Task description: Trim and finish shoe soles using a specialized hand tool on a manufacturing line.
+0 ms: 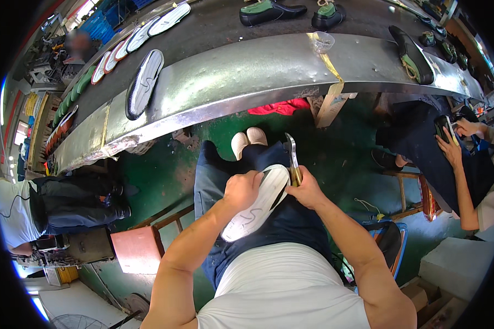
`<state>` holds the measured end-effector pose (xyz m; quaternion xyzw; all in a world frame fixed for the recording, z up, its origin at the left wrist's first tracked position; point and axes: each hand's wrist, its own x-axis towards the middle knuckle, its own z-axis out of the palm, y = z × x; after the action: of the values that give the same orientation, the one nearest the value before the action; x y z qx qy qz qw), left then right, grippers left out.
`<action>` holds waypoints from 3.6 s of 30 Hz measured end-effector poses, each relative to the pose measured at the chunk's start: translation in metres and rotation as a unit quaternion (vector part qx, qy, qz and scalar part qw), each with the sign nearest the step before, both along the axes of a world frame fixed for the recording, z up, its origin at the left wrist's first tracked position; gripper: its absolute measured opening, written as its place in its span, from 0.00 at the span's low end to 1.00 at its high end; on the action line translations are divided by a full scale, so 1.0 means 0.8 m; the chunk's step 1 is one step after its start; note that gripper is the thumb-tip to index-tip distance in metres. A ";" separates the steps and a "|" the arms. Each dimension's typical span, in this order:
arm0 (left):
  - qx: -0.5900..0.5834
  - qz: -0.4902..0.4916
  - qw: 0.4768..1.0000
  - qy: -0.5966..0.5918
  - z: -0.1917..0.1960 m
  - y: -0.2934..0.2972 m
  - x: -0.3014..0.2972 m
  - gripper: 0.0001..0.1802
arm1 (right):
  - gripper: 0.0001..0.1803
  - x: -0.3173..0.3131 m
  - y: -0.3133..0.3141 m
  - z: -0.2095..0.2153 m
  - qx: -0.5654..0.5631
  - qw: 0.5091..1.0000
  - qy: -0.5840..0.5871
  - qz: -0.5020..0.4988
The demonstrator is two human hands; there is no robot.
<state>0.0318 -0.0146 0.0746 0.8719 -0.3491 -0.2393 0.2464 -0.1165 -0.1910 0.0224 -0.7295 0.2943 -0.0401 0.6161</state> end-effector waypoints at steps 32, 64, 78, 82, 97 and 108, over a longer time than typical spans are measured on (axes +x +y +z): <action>-0.389 -0.009 0.848 0.360 0.031 0.060 0.026 0.31 | 0.16 -0.050 0.060 0.152 0.609 0.780 -0.041 0.136; -0.257 -0.022 0.887 0.382 0.025 0.001 0.027 0.41 | 0.13 -0.068 0.014 0.125 0.218 0.965 0.032 0.142; -0.229 -0.041 0.902 0.363 0.038 0.013 0.018 0.41 | 0.19 -0.053 0.007 0.156 0.205 0.955 0.017 0.214; -0.213 -0.076 0.924 0.308 0.036 0.008 0.013 0.49 | 0.17 -0.045 -0.007 0.166 -0.073 0.960 0.016 0.270; -0.231 -0.027 0.929 0.288 0.047 0.017 0.016 0.30 | 0.14 -0.031 0.018 0.163 0.387 0.908 0.054 0.148; -0.374 0.153 0.839 0.365 0.009 0.032 0.023 0.24 | 0.16 0.017 0.033 0.063 -0.272 0.931 -0.141 0.201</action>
<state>0.0499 0.0110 0.0817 0.6054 -0.1592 -0.3509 0.6965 -0.1033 -0.1650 0.0728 -0.8997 0.0297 -0.0962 0.4246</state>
